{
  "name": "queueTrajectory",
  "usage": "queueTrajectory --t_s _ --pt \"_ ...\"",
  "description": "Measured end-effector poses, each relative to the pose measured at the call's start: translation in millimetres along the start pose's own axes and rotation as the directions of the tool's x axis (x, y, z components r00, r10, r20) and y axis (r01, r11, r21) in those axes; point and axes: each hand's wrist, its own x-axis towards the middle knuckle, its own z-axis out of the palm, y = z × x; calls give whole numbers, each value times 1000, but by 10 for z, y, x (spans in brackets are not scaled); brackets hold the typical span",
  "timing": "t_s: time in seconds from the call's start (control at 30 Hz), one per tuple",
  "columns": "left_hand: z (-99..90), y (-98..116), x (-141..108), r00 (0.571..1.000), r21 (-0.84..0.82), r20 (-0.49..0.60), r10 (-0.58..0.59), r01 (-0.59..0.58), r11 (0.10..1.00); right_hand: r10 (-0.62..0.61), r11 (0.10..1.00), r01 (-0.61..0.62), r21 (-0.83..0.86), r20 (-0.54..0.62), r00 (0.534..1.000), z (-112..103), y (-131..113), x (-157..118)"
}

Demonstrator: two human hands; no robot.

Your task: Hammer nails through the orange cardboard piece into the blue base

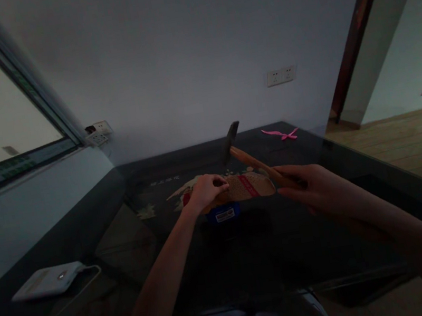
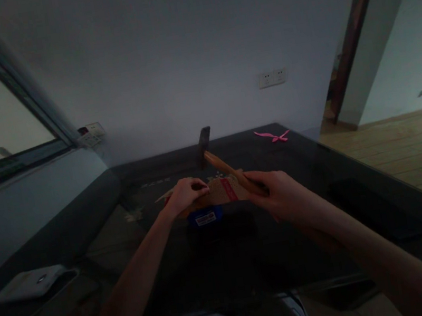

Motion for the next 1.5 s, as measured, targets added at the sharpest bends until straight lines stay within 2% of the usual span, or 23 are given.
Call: queueTrajectory --t_s 0.07,0.13,0.27,0.47,0.53,0.67,0.83,1.0,1.17,1.37,1.5 --pt "8 -13 7 999 -29 19 -28 29 999 18 996 -10 -84 95 995 17 -21 16" --pt "7 -13 12 999 -45 27 -46 47 998 43 986 -18 -168 143 989 40 -29 16" --pt "-18 22 6 1000 -20 17 -17 17 1000 29 965 1 -263 110 993 91 -43 11" --pt "-53 58 -7 997 -48 43 -69 71 996 63 936 0 -352 166 984 133 -40 30" --pt "-54 64 -8 996 -47 43 -78 80 996 45 925 14 -380 146 988 137 -32 20" --pt "-44 55 -3 995 -44 21 -98 99 994 17 915 25 -402 100 995 138 -34 0" --pt "-21 16 4 995 -98 57 -87 92 991 45 904 33 -426 171 984 126 -90 22" --pt "-17 26 4 995 -43 31 -98 100 994 25 900 28 -435 115 993 104 -107 34" --pt "2 -12 19 996 -33 67 -64 66 997 14 886 74 -457 186 982 108 -42 62" --pt "-9 -3 25 997 45 36 -71 69 997 23 909 27 -415 117 993 70 -107 31" --pt "-31 28 15 997 39 52 -54 52 998 67 911 7 -413 165 984 98 -97 31"
